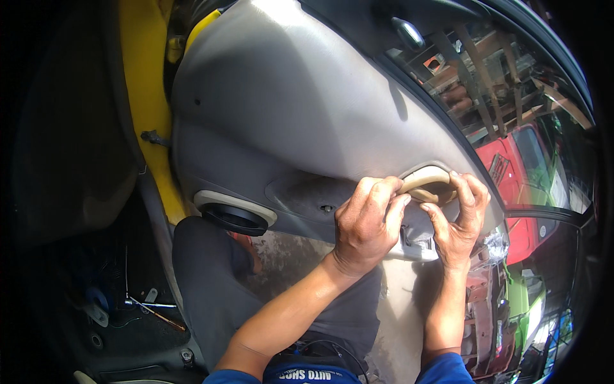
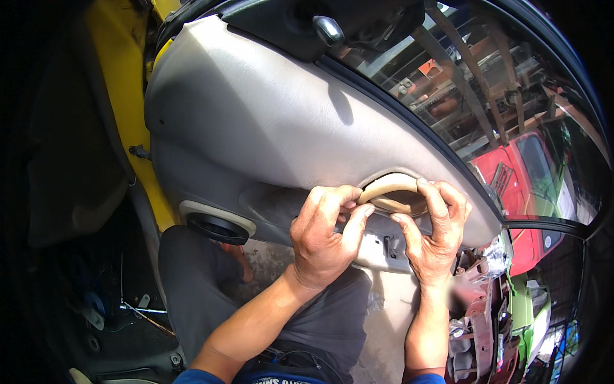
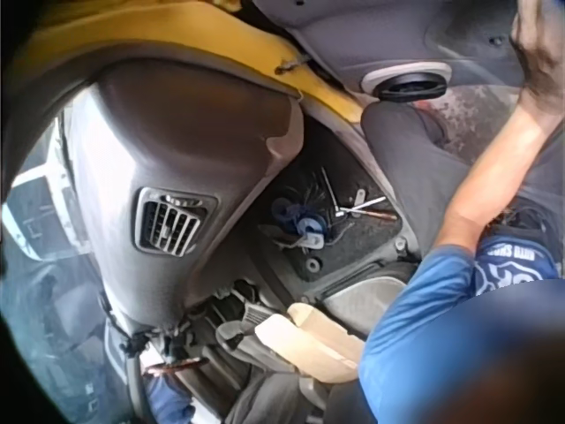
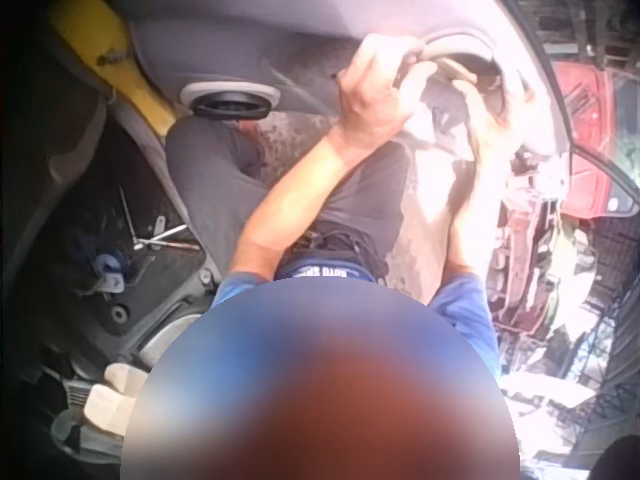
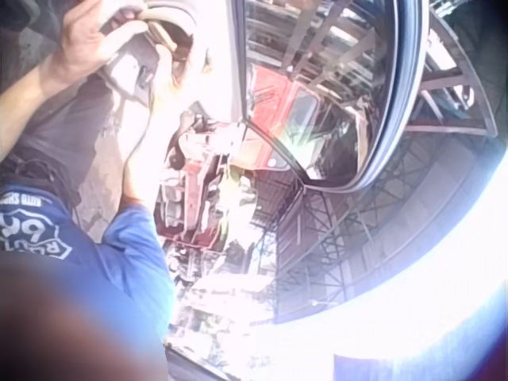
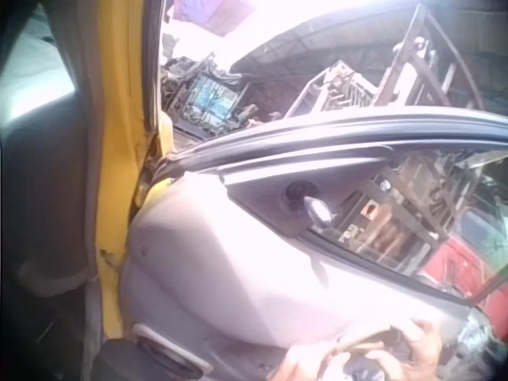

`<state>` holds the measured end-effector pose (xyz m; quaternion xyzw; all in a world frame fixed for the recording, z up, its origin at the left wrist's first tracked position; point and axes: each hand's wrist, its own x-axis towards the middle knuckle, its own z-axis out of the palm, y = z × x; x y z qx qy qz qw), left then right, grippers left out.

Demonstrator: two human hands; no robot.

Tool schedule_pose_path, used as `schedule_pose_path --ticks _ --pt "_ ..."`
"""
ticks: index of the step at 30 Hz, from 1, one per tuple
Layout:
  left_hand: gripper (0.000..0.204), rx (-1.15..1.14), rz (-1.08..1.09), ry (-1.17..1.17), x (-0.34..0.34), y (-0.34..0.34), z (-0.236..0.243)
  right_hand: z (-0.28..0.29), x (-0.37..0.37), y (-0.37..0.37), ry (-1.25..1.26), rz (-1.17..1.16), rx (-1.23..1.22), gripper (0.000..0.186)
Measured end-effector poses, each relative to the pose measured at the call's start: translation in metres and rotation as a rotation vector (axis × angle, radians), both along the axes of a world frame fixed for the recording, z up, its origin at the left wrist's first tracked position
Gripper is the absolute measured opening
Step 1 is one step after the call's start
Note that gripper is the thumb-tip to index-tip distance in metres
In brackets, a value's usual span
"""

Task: The person repeatedly attempts to install a beige interior door handle onto a car door panel. They align the handle with the mounting hole, press it into place, and test the fit by pulling on it. The person removes and reattaches the handle multiple times throughout the clip.

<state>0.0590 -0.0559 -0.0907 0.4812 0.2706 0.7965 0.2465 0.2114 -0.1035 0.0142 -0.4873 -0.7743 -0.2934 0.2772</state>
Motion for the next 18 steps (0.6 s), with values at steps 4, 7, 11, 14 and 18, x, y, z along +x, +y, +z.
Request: schedule_pose_path --ticks 4,7,11,14,18 --pt "0.030 0.045 0.022 0.063 -0.0041 0.0016 -0.0041 0.0022 0.0015 -0.0026 -0.040 -0.041 -0.002 0.070" --pt "0.030 0.050 -0.007 0.061 -0.0052 -0.0018 -0.0061 0.0038 0.0038 -0.0058 -0.120 0.007 0.003 0.070" --pt "0.034 0.026 -0.054 0.070 -0.0055 -0.0055 -0.0076 0.0042 0.0060 -0.0077 -0.137 -0.019 -0.015 0.072" --pt "0.033 0.048 -0.066 0.065 -0.0051 -0.0056 -0.0077 0.0061 0.0057 -0.0071 -0.129 -0.019 -0.030 0.074" --pt "0.033 0.061 -0.047 0.058 -0.0072 -0.0025 -0.0060 0.0086 0.0007 -0.0035 -0.089 -0.004 -0.032 0.072"
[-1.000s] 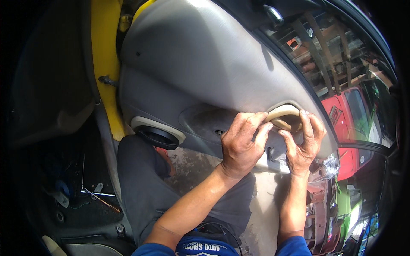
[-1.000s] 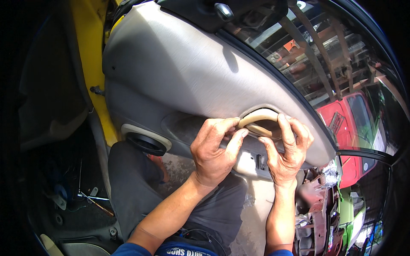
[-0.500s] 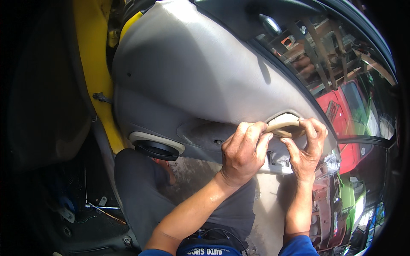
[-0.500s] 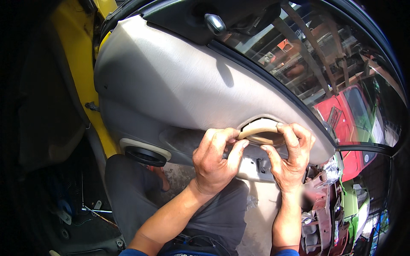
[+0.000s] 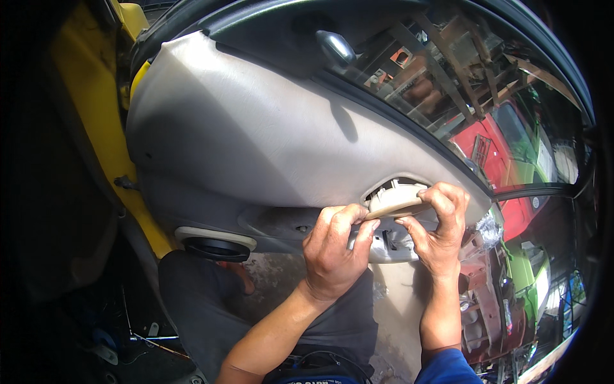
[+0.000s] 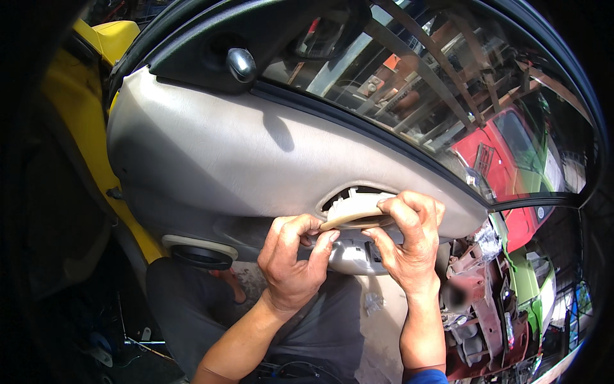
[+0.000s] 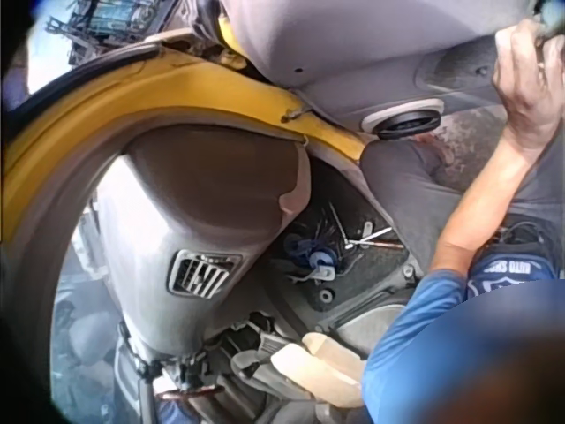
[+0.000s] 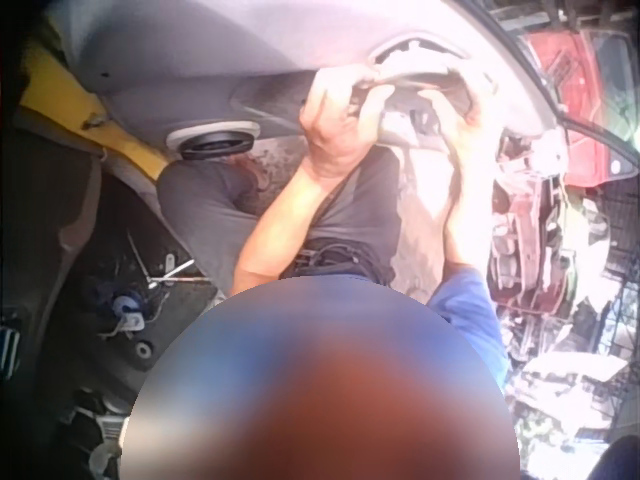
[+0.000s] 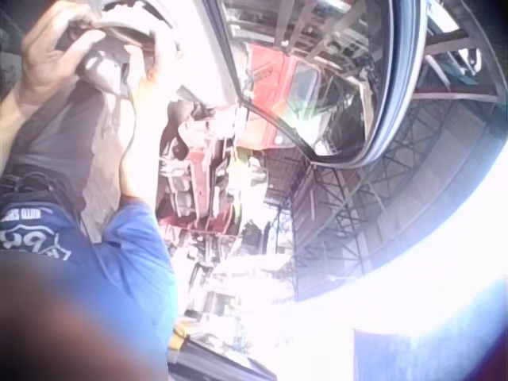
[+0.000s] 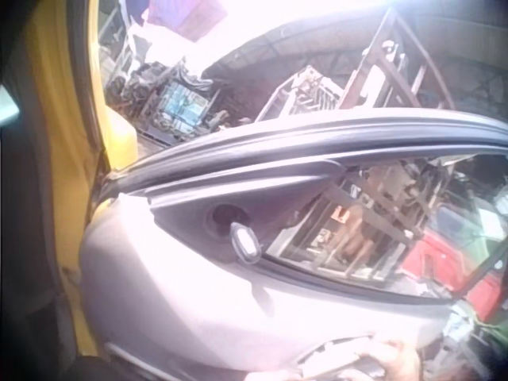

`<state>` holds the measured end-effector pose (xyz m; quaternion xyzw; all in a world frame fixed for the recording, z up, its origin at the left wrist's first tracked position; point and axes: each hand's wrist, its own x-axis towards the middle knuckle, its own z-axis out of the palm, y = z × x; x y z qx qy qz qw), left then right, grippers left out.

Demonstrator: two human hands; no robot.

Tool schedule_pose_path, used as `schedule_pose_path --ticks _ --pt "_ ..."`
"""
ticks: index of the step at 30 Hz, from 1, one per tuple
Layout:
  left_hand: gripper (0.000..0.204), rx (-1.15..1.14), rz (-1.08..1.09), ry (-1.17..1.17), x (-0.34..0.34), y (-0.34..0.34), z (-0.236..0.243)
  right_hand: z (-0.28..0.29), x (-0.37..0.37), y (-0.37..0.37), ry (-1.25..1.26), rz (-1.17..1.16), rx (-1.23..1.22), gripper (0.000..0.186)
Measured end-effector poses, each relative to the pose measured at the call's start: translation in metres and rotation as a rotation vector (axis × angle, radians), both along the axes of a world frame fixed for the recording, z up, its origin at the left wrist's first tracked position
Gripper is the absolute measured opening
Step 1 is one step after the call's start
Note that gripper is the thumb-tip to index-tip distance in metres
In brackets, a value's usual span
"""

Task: The person repeatedly attempts to install a beige interior door handle onto a car door panel. They align the handle with the mounting hole, press it into place, and test the fit by pulling on it. The person removes and reattaches the handle multiple times throughout the clip.

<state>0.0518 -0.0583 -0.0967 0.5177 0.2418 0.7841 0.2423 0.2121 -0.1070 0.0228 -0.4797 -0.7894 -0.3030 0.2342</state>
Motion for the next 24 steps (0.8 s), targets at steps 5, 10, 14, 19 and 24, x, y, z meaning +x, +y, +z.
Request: schedule_pose_path --ticks 5,10,14,19,24 --pt "0.031 -0.021 0.007 0.033 -0.004 0.003 0.003 0.001 -0.007 0.005 0.080 -0.009 -0.012 0.071" --pt "0.031 -0.036 0.047 0.037 -0.004 0.006 0.003 0.004 -0.009 0.009 0.138 0.024 -0.029 0.069" --pt "0.034 0.026 0.092 0.053 -0.004 0.009 0.002 0.007 -0.009 0.012 0.112 0.079 -0.034 0.072" --pt "0.030 0.058 0.133 0.093 -0.010 0.010 0.005 0.008 -0.007 0.010 0.105 0.046 -0.044 0.071" --pt "0.026 0.016 0.123 0.134 -0.016 0.008 0.009 0.009 -0.009 0.010 0.116 0.058 -0.028 0.063"
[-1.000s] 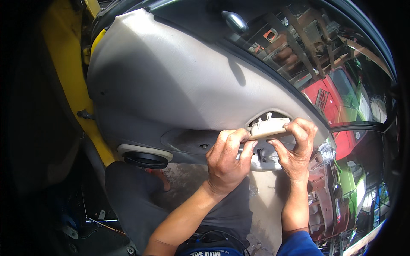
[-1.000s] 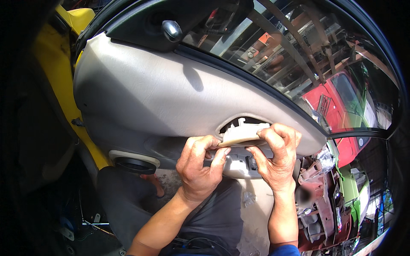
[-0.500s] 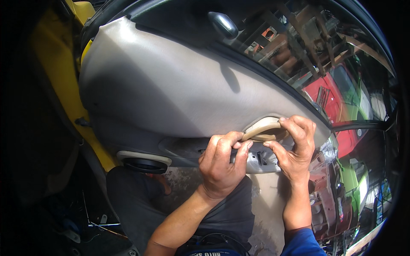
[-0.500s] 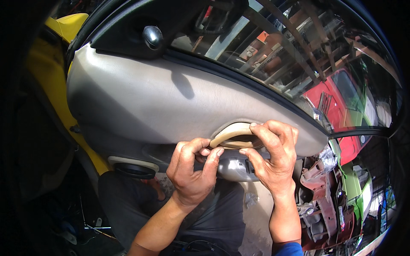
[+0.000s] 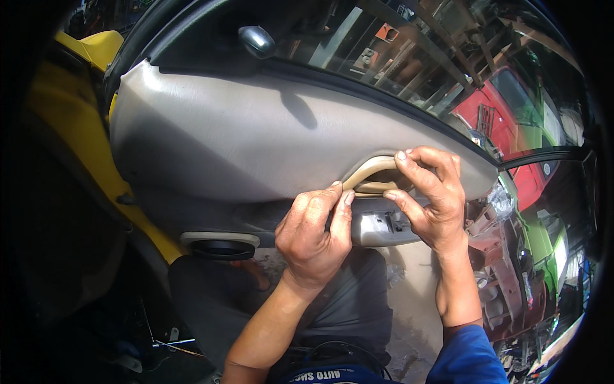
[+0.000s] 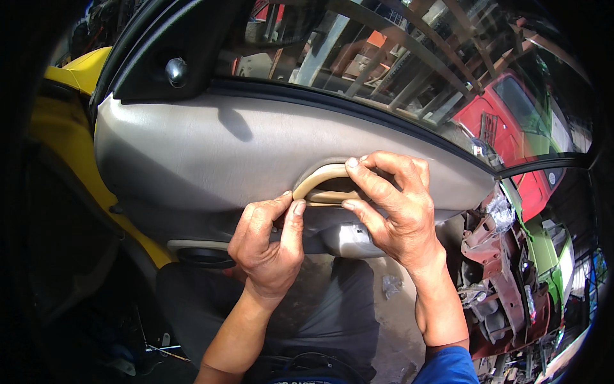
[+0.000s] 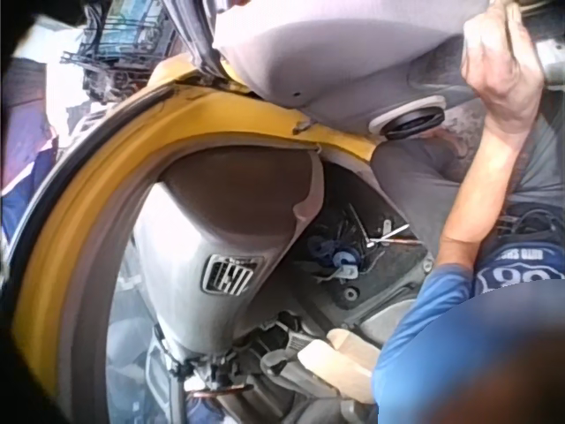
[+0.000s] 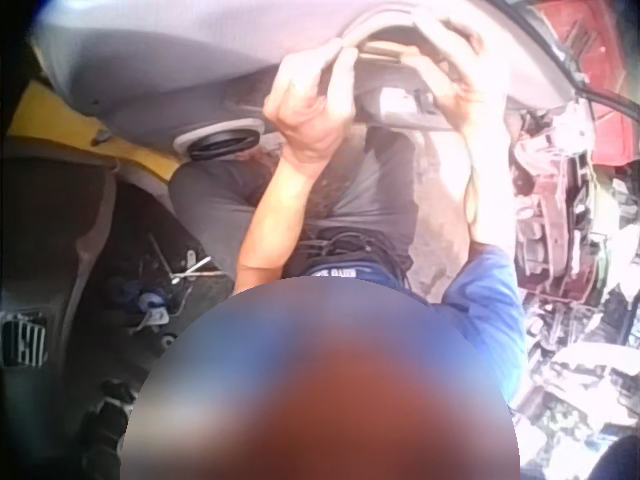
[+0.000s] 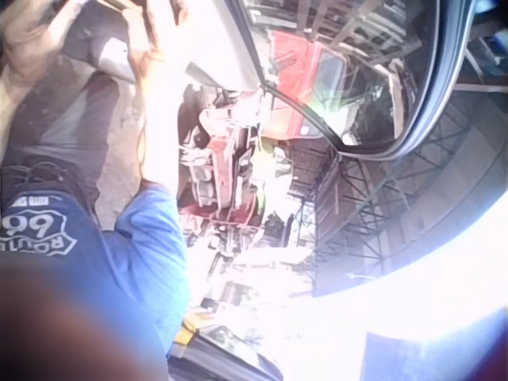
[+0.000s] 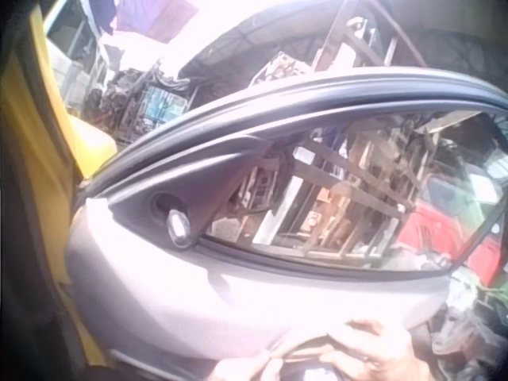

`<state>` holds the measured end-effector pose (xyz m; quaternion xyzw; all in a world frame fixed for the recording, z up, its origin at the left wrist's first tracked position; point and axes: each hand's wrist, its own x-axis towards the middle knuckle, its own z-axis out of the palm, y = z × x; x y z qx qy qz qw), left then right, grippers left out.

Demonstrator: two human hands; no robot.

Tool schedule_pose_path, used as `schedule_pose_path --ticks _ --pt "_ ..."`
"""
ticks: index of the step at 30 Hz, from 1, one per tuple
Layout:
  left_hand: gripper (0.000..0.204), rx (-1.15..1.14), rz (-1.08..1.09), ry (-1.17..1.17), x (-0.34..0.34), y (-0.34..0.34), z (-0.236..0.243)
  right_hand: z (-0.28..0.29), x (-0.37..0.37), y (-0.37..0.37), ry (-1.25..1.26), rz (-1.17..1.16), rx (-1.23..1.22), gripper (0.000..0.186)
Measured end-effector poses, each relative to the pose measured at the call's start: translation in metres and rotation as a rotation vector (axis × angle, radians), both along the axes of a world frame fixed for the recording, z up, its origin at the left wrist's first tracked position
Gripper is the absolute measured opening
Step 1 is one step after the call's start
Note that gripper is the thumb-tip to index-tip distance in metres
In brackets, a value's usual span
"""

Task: The person repeatedly attempts to install a beige interior door handle onto a car door panel. They align the handle with the mounting hole, press it into place, and test the fit by pulling on it. The person removes and reattaches the handle multiple times throughout the clip.

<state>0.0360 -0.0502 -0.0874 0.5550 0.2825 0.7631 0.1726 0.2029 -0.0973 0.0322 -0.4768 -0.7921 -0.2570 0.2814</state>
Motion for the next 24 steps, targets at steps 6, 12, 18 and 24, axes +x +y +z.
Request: schedule_pose_path --ticks 6,12,18,24 --pt "0.021 0.014 0.012 -0.016 0.001 0.001 0.003 0.009 -0.003 0.015 0.041 0.059 0.020 0.037" --pt "0.024 -0.057 0.023 0.011 0.002 -0.002 0.006 0.010 -0.001 0.022 0.040 0.213 0.054 0.035" --pt "0.022 -0.025 0.076 0.079 0.002 -0.001 0.010 0.008 0.003 0.031 -0.062 0.294 0.138 0.038" --pt "0.030 0.042 0.138 0.294 -0.008 0.006 0.028 0.002 0.022 0.037 -0.084 0.357 0.143 0.043"
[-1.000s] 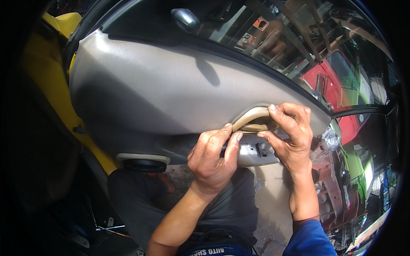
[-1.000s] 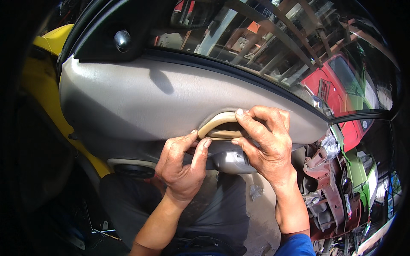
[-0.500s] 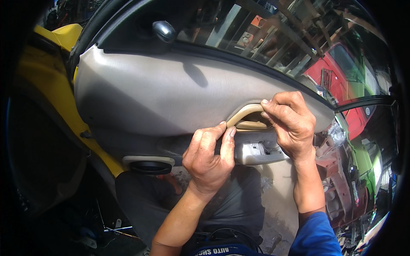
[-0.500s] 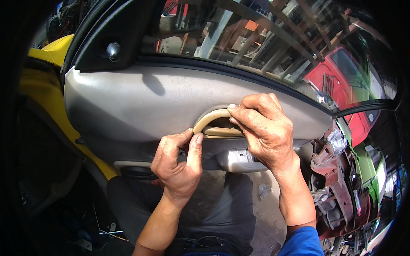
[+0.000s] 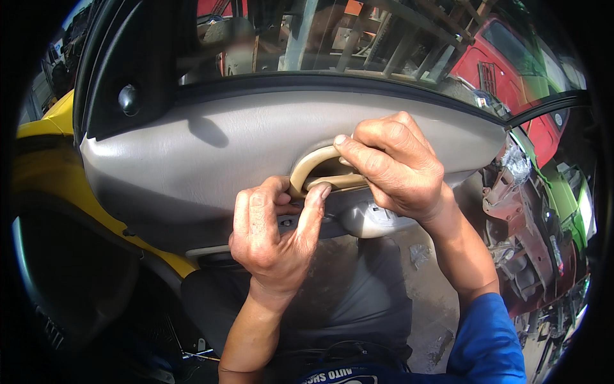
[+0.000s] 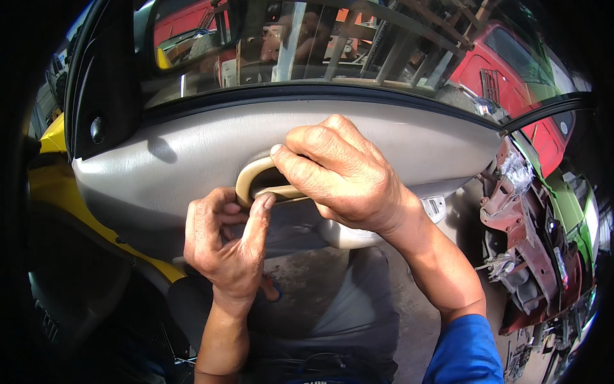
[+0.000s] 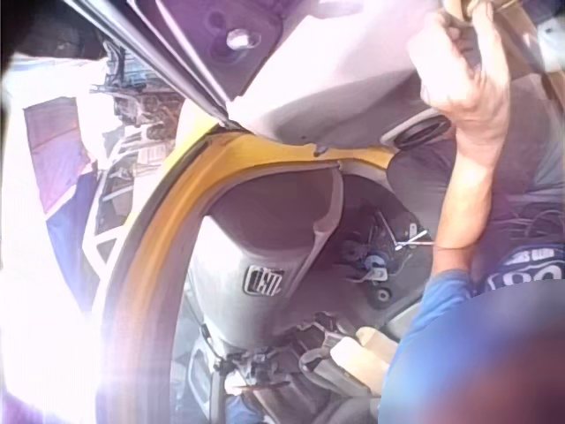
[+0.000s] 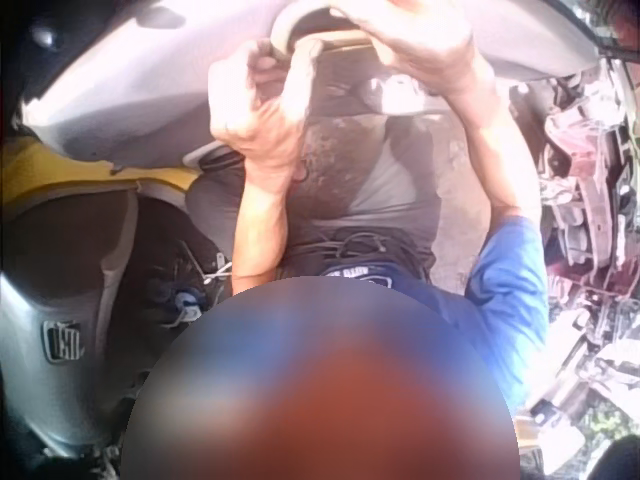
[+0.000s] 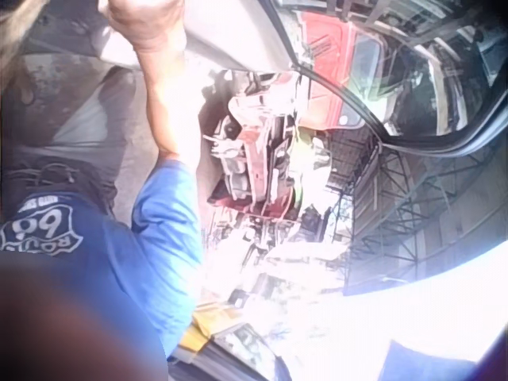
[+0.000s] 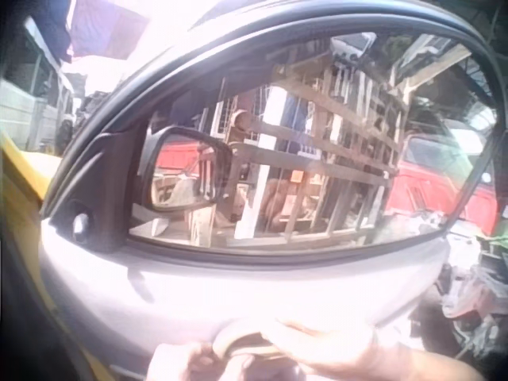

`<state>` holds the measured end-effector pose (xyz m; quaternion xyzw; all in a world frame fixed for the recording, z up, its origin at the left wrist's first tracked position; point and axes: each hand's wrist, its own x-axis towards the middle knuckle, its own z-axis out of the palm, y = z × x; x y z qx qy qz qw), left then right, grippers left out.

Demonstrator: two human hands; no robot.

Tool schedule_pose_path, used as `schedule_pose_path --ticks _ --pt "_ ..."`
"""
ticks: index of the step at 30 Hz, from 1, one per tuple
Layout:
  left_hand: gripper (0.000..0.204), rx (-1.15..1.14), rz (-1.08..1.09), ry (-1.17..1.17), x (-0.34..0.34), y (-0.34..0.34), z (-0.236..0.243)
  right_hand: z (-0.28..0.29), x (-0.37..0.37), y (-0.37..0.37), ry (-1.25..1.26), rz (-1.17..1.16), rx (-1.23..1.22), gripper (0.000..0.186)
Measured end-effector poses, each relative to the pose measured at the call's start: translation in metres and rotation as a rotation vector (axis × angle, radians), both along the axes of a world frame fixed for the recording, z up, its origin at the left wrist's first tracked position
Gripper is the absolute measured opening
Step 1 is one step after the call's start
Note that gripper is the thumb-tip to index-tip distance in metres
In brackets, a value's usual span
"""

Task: The person repeatedly attempts to install a beige interior door handle onto a car door panel. They align the handle with the mounting hole, press it into place, and test the fit by pulling on it. The person removes and reattaches the handle multiple times throughout the clip.

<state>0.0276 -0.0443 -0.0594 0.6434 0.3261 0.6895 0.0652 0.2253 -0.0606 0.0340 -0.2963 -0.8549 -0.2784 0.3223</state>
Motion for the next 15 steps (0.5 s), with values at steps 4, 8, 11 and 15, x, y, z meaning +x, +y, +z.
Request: schedule_pose_path --ticks 4,8,11,15 --pt "0.024 0.116 -0.029 0.171 -0.013 0.013 0.013 -0.009 0.013 0.001 0.121 -0.148 0.197 0.048" --pt "0.021 0.170 -0.038 0.219 -0.016 0.019 0.017 -0.024 0.007 0.008 0.108 -0.099 0.268 0.037" --pt "0.020 0.124 -0.056 0.203 -0.017 0.018 0.017 -0.022 0.006 0.005 0.054 -0.104 0.187 0.047" --pt "0.019 0.067 -0.047 0.243 -0.021 0.016 0.019 -0.019 0.006 0.008 0.111 -0.001 0.217 0.043"
